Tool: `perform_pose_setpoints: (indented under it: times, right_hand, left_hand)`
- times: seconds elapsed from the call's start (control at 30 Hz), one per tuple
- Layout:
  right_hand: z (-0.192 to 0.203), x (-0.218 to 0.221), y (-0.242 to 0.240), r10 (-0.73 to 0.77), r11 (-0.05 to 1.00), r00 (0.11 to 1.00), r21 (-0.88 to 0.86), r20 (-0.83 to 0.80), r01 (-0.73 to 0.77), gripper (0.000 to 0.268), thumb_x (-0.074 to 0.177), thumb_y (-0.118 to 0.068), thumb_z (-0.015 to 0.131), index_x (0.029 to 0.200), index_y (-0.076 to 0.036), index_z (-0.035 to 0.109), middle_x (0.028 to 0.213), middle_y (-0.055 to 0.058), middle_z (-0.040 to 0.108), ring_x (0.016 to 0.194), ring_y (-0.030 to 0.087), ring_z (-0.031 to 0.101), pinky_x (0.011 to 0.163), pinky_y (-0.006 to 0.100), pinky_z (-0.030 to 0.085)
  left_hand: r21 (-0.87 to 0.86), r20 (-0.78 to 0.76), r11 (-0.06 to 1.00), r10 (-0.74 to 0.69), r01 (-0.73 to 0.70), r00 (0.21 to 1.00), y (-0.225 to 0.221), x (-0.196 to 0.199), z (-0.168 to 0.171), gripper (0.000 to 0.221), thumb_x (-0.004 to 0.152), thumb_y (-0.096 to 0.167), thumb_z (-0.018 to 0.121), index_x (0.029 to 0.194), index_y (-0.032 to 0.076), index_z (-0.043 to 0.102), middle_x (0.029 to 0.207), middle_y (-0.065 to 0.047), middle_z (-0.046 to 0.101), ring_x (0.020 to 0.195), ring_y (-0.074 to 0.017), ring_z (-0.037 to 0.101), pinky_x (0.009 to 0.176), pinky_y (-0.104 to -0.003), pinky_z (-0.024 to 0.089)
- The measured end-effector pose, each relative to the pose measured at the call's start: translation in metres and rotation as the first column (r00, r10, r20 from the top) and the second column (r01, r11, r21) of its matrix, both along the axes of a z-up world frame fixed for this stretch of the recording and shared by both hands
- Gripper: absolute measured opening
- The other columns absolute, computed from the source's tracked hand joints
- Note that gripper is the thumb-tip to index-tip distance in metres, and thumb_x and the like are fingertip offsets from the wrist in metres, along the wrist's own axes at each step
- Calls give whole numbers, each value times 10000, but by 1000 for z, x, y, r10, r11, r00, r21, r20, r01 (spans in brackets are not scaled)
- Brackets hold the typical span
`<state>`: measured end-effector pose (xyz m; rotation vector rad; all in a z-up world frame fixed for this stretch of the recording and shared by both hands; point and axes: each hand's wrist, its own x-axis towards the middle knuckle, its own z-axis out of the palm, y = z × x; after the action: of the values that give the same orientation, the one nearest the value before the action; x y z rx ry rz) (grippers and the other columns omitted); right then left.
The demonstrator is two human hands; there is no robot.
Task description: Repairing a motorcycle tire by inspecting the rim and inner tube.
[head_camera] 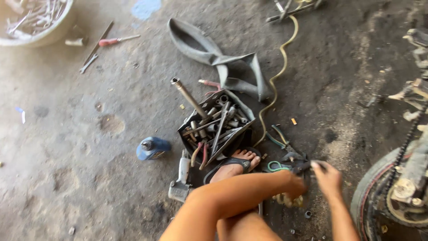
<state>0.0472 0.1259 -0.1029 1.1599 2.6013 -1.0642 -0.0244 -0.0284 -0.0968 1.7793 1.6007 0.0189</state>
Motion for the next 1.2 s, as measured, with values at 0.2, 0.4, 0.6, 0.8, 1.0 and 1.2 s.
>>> perform_pose_setpoints:
  times: [0.2, 0.4, 0.6, 0.8, 1.0, 1.2]
  right_hand:
    - [-116, -76, -21, 442, 868, 882, 328, -165, -373, 404, 864, -110, 700, 1250, 2, 657, 1233, 214, 672, 1080, 386, 663, 938, 451, 544]
    - [-116, -114, -55, 377, 850, 883, 275, 279, -449, 593, 962, -327, 679, 1450, -40, 505, 1437, 208, 531, 1315, 413, 546, 1062, 544, 496]
    - [-126, -99, -60, 412, 855, 851, 184, 326, -484, 633, 898, -410, 707, 1358, -36, 484, 1169, 202, 688, 1132, 399, 678, 931, 522, 564]
    - [-43, -1, -68, 172, 901, 980, 417, -97, -117, 301, 984, -297, 601, 1218, -114, 555, 973, 151, 758, 860, 333, 771, 696, 464, 625]
    - [3, 143, -94, -374, 864, 924, 330, -83, 380, 346, 997, -343, 575, 1229, -93, 632, 993, 149, 744, 897, 356, 752, 726, 507, 626]
    - [2, 235, -158, -470, 860, 862, -122, 191, 496, 223, 899, -162, 581, 1081, -39, 623, 893, 207, 750, 860, 408, 763, 667, 484, 612]
  left_hand:
    - [-90, 162, 986, -128, 143, 978, -20, 45, -25, 416, 894, 459, 656, 1070, 95, 754, 870, -60, 791, 654, -178, 687, 604, -336, 608]
    - [-256, -31, 807, 543, -532, 839, -131, -55, -90, 680, 1004, 578, 184, 1455, 160, 474, 1442, -77, 518, 1324, -275, 447, 1127, -477, 333]
    - [-144, 110, 941, -292, 306, 950, -56, 43, -11, 558, 907, 574, 545, 1101, 98, 764, 1101, -146, 773, 1170, -358, 714, 1037, -511, 567]
    - [225, -245, 943, -188, 244, 951, -84, 59, -104, 435, 1028, 578, 450, 1022, 185, 637, 938, -94, 698, 947, -267, 706, 787, -448, 579]
    - [85, -344, 963, -213, 256, 914, -72, 31, -102, 425, 893, 565, 595, 978, 165, 713, 868, -81, 753, 867, -284, 777, 678, -447, 635]
    - [-65, -380, 995, -90, 71, 921, -37, 18, -35, 338, 893, 479, 579, 944, 188, 743, 845, -73, 776, 873, -294, 789, 735, -461, 637]
